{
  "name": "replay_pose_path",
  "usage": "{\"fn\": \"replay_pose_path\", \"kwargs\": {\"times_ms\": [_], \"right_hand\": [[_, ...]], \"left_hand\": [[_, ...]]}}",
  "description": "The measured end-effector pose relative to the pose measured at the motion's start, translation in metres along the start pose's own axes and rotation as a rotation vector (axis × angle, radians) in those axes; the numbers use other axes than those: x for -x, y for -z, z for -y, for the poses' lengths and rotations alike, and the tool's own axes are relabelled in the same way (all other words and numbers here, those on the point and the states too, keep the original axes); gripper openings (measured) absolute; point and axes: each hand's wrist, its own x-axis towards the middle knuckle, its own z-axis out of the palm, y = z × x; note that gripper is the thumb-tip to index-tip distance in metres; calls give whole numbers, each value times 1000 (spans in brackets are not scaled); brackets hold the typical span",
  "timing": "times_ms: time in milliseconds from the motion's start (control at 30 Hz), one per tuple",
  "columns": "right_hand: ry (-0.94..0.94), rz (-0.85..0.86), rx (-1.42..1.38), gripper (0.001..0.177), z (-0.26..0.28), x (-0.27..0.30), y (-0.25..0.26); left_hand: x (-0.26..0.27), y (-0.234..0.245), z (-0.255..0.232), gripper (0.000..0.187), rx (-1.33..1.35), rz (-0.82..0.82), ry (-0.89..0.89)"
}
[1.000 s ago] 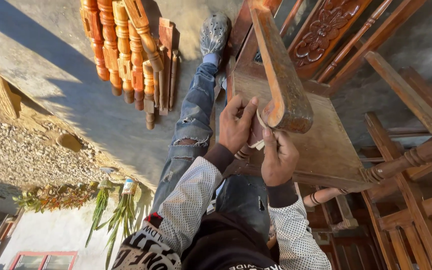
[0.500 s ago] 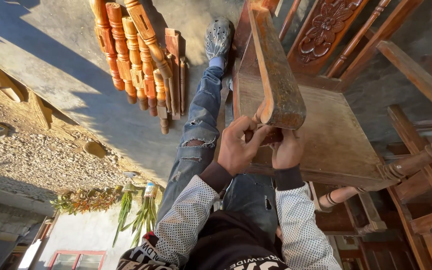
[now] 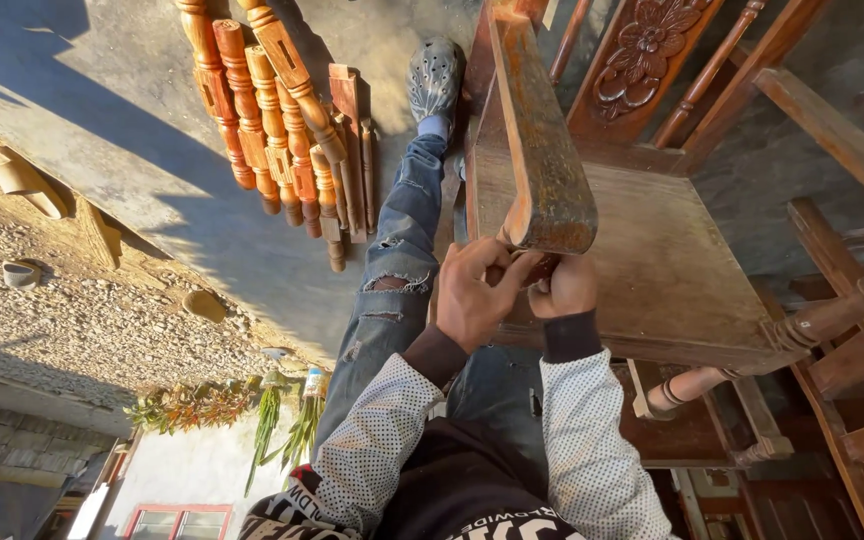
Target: Sanding a wooden chair with sandpaper to smooth the surface.
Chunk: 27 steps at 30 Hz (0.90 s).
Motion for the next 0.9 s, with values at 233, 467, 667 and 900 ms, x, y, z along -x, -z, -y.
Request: {"fn": "replay_pose_path", "kwargs": {"times_ms": [233,467,667,900], "right_hand": [[150,-258,-134,13,38,71,-53],[169,-513,37,25,10,83,-74],[-28,-207,-229,9,26,24,-27],[-98,98,-167,25,35,3,-25]], "left_hand": [[-5,9,26,35,322,123,253],[-34,31,73,34,449,308,266],[-14,15,17,37,112,146,100],[4,-44,15,36,-489,-269,-418]]}}
